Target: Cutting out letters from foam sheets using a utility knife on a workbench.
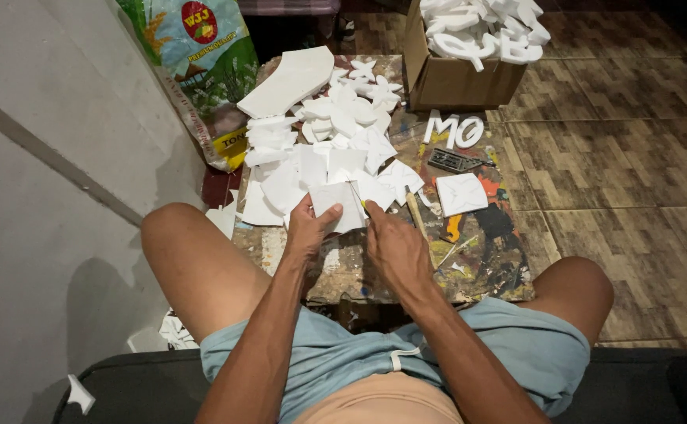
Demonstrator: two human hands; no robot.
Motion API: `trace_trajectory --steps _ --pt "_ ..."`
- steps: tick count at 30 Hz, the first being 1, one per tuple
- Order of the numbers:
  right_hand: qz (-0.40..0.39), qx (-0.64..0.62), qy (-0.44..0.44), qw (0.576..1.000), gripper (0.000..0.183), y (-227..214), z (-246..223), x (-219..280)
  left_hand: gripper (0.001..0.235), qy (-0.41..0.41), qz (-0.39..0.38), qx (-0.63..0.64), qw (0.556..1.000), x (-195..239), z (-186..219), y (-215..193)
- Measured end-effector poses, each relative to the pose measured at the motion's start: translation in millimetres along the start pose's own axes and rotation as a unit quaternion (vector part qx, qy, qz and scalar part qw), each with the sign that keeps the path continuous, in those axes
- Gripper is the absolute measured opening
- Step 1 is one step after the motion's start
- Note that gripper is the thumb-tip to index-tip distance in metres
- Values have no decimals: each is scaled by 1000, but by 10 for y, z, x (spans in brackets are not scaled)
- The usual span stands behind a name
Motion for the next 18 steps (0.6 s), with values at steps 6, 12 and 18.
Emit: trace_trajectory --steps 6,12,18 --pt "-16 49 -3 999 41 -100 -32 61 36 -13 18 -1 1000 69 75 14" --pt "11 59 -19 998 38 17 132 27 35 7 15 -41 999 207 212 95" --pt "28 100 -32 994 36 81 181 58 34 18 16 -61 998 70 27 20"
Point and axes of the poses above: each hand's wrist, its own x-axis away from the middle knuckle, its own y-axis out of the palm, z = x × y, the point moved 2 cm from there along -x, towards the middle knuckle, and after that the axes turned 10 degrees about z, right-handed, at the moved point
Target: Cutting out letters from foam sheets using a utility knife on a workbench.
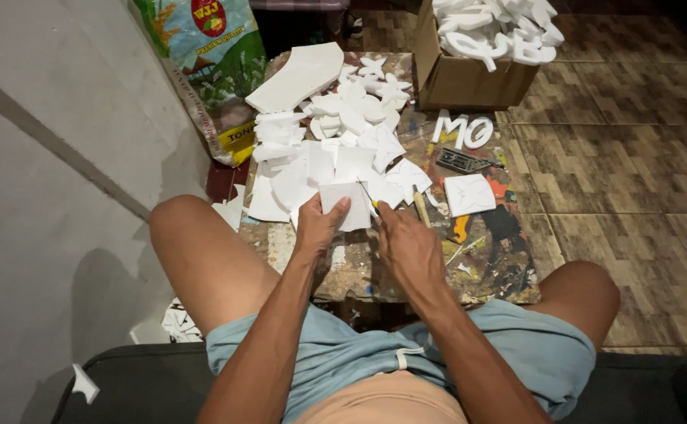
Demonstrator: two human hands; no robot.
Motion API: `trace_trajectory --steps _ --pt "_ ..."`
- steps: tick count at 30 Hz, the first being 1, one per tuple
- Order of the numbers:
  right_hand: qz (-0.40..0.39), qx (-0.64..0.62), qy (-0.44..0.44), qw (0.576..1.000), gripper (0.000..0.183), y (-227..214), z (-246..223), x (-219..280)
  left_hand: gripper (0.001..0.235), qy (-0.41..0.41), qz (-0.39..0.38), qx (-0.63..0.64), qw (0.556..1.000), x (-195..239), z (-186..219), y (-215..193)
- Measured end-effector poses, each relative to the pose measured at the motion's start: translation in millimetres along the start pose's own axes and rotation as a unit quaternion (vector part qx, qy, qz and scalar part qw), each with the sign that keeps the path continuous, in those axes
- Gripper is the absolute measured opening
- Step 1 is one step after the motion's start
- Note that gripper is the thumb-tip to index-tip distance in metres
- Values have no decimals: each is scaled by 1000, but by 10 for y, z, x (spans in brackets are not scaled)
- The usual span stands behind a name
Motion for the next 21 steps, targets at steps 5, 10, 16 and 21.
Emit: trace_trajectory --steps 5,10,16,21 --pt "-6 -3 22 1000 40 180 8 32 35 1 2 4 1000 39 55 20" --pt "-19 -8 24 999 37 13 -23 5 34 -1 10 18 1000 67 51 42" --pt "5 -24 -3 1000 34 75 33 -42 35 12 7 -11 1000 58 39 26" --pt "-15 -25 1 1000 36 70 22 -74 36 18 10 -20 1000 122 122 42"
Point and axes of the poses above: each hand's wrist, its own x-axis away from the middle knuckle, its own y-axis out of the palm, z = x × y, the point moved 2 cm from there along -x, towards the middle knuckle, and after that the axes turned 10 degrees about z, right-handed, at the moved point
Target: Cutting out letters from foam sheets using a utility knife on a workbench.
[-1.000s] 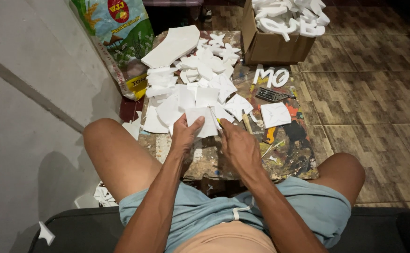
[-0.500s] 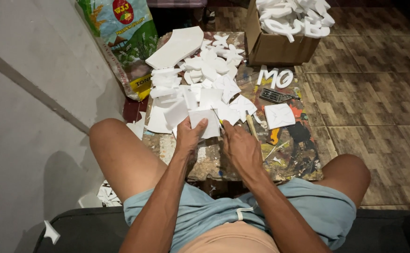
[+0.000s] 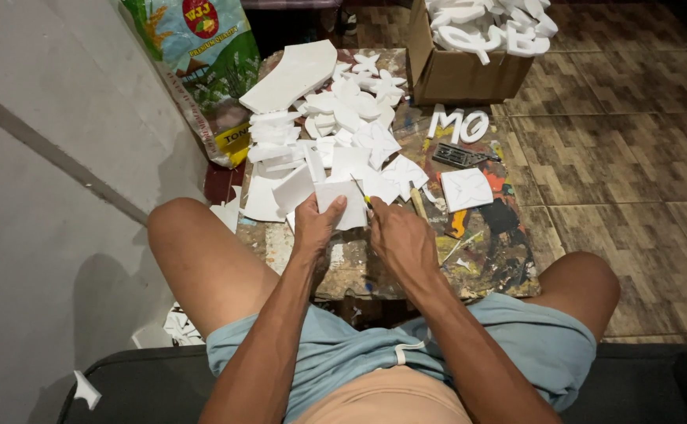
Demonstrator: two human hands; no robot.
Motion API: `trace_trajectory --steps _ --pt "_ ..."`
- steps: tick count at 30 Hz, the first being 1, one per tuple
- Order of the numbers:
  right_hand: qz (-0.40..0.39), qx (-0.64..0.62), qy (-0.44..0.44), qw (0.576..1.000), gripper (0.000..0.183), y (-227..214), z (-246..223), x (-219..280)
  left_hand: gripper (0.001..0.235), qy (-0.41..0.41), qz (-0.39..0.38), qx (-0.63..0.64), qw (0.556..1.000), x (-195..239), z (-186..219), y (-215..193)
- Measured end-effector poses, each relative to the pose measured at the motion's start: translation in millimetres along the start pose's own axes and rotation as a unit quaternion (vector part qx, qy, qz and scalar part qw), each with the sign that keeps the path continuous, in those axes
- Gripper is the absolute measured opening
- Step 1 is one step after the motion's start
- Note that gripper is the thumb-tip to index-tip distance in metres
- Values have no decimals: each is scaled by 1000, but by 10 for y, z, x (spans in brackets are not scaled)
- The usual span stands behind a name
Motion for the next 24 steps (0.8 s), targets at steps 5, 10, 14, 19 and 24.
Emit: trace_trajectory --steps 5,10,14,19,24 --pt "-11 15 -7 1000 33 -24 -32 32 36 5 8 -9 1000 -55 -135 10" --pt "-22 28 1 999 36 7 6 30 35 20 -1 -48 999 -56 -112 15" --pt "-23 5 1 1000 35 -27 -74 -18 35 13 11 -30 999 -3 -18 17" --pt "-14 -8 -11 1000 33 -71 -107 3 34 2 25 -7 1000 -23 -88 35" --pt "-60 1 80 995 44 -86 -184 30 34 1 23 -16 1000 64 41 62"
Point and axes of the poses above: each hand's wrist, its own x-axis away from the middle knuckle, its own y-axis out of the palm, z = x × y, the point moved 2 cm from there along -x, towards the middle knuckle, and after that the axes turned 10 degrees about z, right-handed, at the moved point
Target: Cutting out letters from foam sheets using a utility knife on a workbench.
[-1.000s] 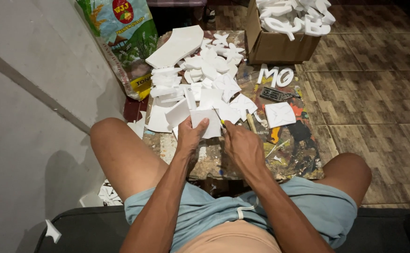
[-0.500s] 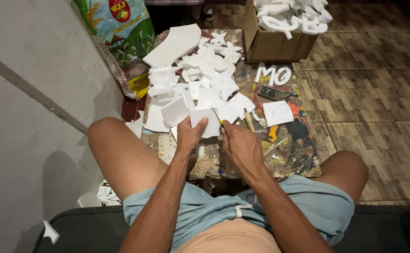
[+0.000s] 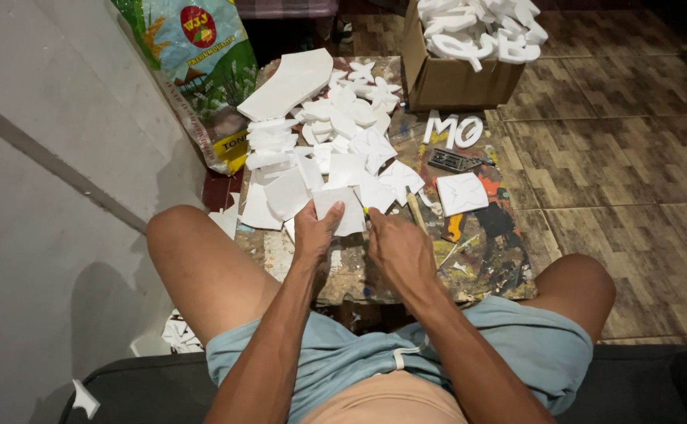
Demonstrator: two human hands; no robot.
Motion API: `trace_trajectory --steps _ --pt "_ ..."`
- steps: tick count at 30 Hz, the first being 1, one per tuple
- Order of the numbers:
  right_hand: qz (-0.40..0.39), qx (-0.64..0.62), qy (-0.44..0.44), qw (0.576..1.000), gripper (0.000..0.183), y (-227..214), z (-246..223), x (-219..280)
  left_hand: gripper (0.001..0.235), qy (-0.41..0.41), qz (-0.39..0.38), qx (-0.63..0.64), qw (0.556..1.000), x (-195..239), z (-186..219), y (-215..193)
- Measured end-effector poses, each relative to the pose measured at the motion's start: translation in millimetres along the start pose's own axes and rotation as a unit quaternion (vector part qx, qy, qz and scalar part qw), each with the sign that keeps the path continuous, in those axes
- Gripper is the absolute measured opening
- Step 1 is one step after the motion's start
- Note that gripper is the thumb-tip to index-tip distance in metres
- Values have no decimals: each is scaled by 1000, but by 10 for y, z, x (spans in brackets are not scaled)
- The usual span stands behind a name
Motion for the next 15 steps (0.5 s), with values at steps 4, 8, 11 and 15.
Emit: trace_trajectory --steps 4,8,11,15 --pt "61 23 -98 993 32 125 90 -60 35 12 -10 -45 999 -29 -35 -25" --pt "72 18 -101 992 35 178 158 -51 36 17 -8 -22 1000 -101 -164 -18" --pt "52 -15 -84 995 36 98 142 20 37 16 -3 -21 1000 -85 -167 -11" --pt "37 -23 -75 996 38 161 186 -12 39 21 0 -28 999 -96 -140 1"
Point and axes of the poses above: each hand's wrist, its own x-axis away from the middle knuckle, its own y-axis out of the palm, z = x × y, the point moved 2 cm from there along -x, towards the middle knuckle, and after that the axes turned 10 degrees about z, right-handed, at the moved point
